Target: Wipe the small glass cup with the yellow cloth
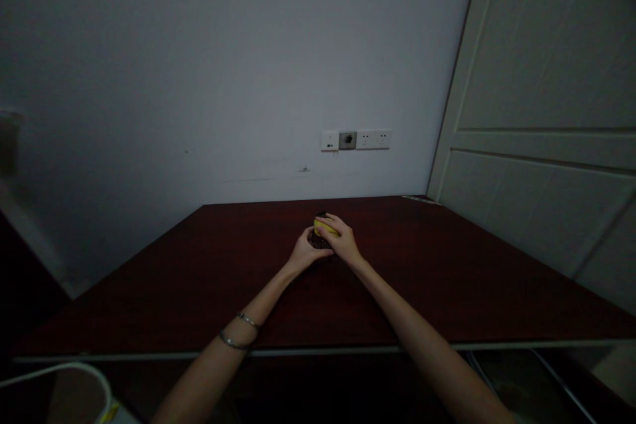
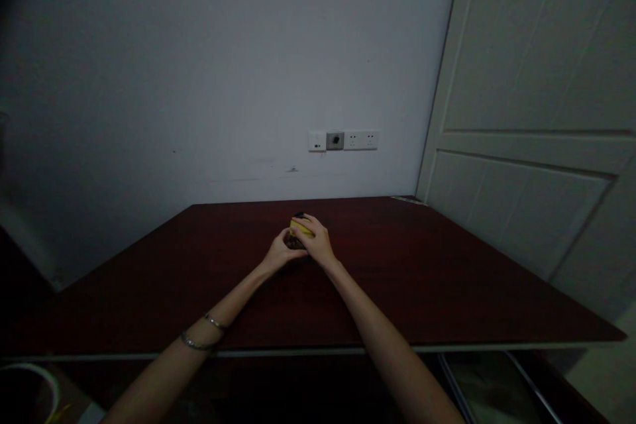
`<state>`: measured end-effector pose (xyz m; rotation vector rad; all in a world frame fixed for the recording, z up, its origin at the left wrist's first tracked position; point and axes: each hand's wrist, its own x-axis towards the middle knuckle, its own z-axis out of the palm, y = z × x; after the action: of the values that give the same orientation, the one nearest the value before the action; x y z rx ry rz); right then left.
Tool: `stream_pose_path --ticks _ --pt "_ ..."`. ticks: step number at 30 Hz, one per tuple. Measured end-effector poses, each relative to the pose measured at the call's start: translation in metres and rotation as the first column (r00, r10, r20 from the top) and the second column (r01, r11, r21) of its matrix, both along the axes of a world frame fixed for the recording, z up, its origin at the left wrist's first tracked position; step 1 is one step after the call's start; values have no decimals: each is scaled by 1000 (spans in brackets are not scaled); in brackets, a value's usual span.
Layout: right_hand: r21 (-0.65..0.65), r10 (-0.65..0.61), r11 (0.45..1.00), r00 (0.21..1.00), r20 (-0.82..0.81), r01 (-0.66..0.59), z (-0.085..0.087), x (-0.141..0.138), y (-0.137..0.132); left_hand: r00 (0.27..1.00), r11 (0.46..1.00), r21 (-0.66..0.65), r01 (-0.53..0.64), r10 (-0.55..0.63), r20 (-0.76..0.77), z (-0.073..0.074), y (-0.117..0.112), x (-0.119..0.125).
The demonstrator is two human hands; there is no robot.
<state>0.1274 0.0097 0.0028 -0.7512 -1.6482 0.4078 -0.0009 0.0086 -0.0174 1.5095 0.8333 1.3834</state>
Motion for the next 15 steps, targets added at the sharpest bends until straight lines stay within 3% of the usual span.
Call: stream_pose_path --ticks 3,5,12,15 --pt "82 32 996 990 135 -43 2 5 -7 998 999 -14 46 -45 54 -4 3 0" --pt "81 43 995 989 138 -55 4 6 -9 997 998 19 56 -57 55 -5 3 -1" --pt "-140 60 987 984 -168 -84 5 -1 2 995 987 150 49 -36 -93 6 -4 -6" --pt "-130 67 988 986 -151 -86 4 2 1 994 990 136 43 -29 -104 7 -5 -6"
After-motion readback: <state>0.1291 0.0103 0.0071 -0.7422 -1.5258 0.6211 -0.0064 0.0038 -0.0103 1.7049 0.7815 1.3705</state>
